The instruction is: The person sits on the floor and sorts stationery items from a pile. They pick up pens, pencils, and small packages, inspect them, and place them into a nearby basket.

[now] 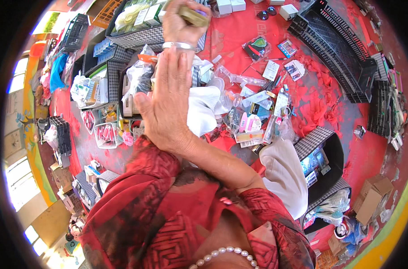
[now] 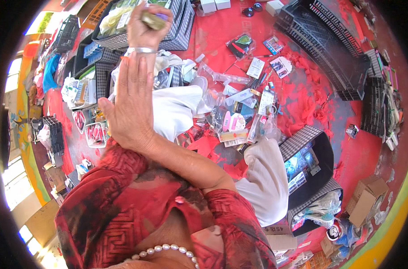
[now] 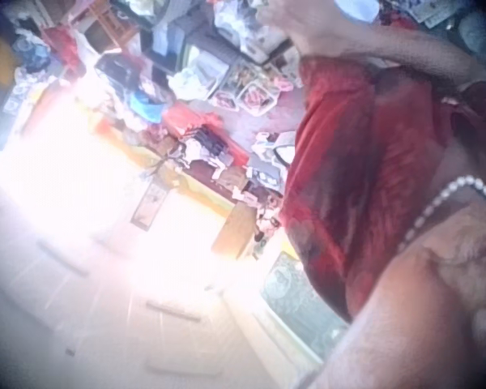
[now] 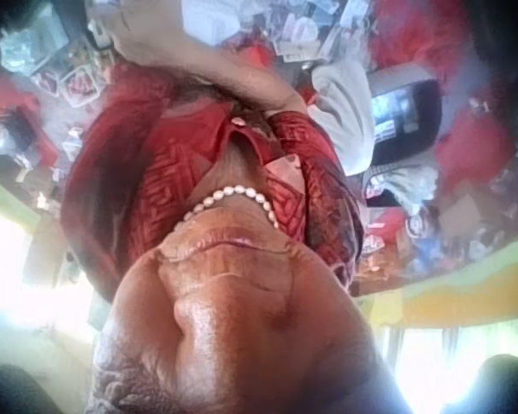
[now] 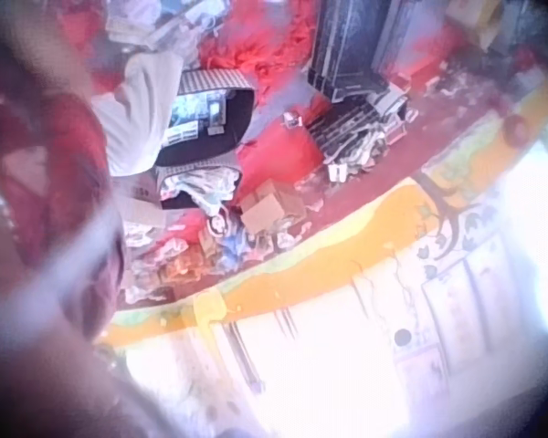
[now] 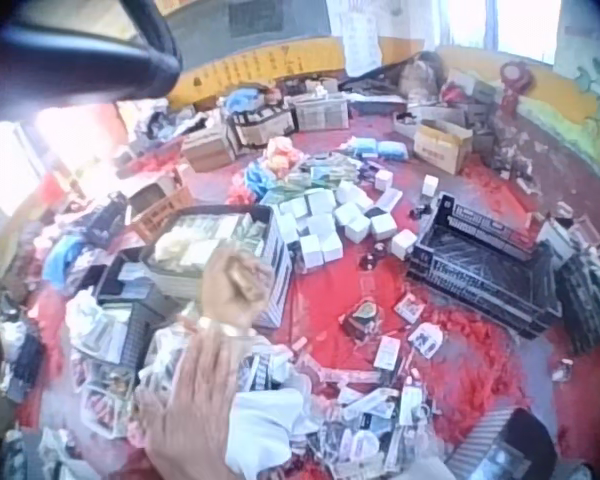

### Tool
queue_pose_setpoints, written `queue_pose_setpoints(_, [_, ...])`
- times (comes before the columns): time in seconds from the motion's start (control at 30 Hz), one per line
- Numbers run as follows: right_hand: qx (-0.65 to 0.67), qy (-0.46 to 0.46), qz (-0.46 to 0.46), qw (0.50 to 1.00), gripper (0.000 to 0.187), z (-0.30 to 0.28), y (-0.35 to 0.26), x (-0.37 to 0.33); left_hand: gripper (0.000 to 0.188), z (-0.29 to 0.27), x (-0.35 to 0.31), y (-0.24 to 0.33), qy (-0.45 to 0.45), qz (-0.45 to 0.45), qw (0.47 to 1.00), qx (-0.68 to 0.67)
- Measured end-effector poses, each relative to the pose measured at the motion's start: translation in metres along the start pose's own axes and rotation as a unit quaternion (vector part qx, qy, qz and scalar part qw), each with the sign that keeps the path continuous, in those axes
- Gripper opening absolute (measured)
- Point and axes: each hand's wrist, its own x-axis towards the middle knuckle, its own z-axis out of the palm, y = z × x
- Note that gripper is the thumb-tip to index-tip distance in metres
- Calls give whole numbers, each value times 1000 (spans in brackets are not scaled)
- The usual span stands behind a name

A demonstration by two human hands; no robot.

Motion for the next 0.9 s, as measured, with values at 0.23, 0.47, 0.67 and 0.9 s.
queue_pose_setpoints(0.23, [-33, -225, 14, 974, 60, 20, -55, -36, 11, -22, 15, 39, 35, -53, 966, -251])
queue_pose_setpoints(0.47, [632, 192, 178, 730, 71, -82, -22, -17, 10, -31, 27, 52, 5, -62, 933, -353])
queue_pose_setpoints(0.67, [763, 228, 222, 563, 74, -76, -1, -37, 10, -23, 23, 47, -9, -91, 923, -374])
queue_pose_setpoints(0.9, [694, 75, 216, 683, 67, -95, 54, -53, 16, -15, 16, 27, -1, -112, 944, -309])
